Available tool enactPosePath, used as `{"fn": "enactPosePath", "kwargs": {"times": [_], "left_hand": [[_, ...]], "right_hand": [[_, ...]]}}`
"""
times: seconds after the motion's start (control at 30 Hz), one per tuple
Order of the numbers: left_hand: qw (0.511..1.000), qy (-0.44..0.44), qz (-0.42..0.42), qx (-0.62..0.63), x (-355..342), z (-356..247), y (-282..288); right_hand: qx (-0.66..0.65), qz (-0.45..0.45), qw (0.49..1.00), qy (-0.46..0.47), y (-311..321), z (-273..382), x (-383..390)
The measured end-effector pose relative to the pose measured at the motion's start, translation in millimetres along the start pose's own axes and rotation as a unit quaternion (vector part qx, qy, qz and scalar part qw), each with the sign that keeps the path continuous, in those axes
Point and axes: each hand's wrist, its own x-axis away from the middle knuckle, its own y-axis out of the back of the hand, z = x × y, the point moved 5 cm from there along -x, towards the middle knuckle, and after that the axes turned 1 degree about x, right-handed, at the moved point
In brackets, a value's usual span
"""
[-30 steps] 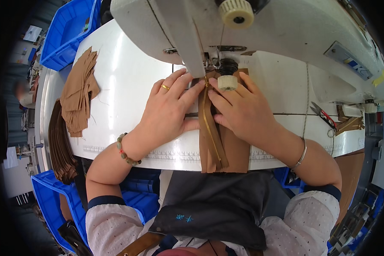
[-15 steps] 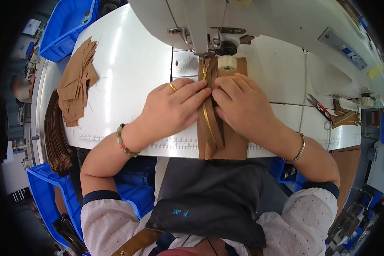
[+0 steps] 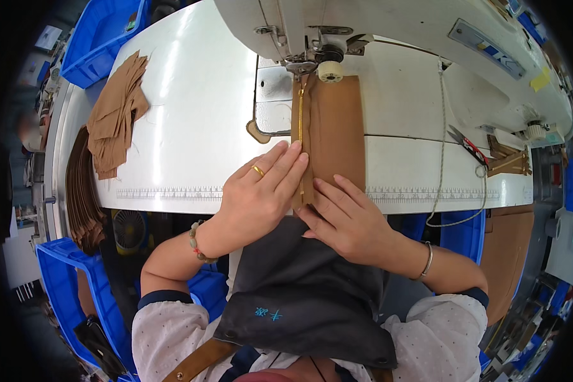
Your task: The person sews a zipper onto a leather panel using an industrial sewing machine.
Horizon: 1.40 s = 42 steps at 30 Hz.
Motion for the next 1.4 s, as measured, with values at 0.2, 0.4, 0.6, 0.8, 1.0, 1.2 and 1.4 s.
{"fn": "enactPosePath", "kwargs": {"times": [0.2, 0.4, 0.6, 0.8, 1.0, 1.2, 1.4], "left_hand": [[1.0, 0.003, -0.009, 0.012, -2, -3, -1], [1.0, 0.012, -0.004, 0.016, 1, -4, -4], [0.999, 0.006, 0.031, -0.024, 0, -7, -3], [0.998, 0.004, 0.055, -0.026, -6, -9, 0], [0.999, -0.005, 0.033, -0.029, 1, -4, 4], [0.997, -0.043, 0.018, 0.064, 35, -19, 14], [0.981, 0.153, -0.01, -0.119, 69, 112, 98]], "right_hand": [[0.0, 0.008, 1.0, 0.002, 0, 0, 0], [-0.004, 0.002, 1.0, 0.001, 1, 2, -2], [-0.052, -0.001, 0.999, -0.016, 31, -30, -20], [-0.013, -0.041, 0.998, -0.055, 10, -98, -72], [0.01, -0.006, 0.998, -0.056, -11, -110, -75], [0.023, 0.05, 0.995, -0.079, 2, -107, -69], [0.032, 0.078, 0.992, -0.089, -3, -108, -70]]}}
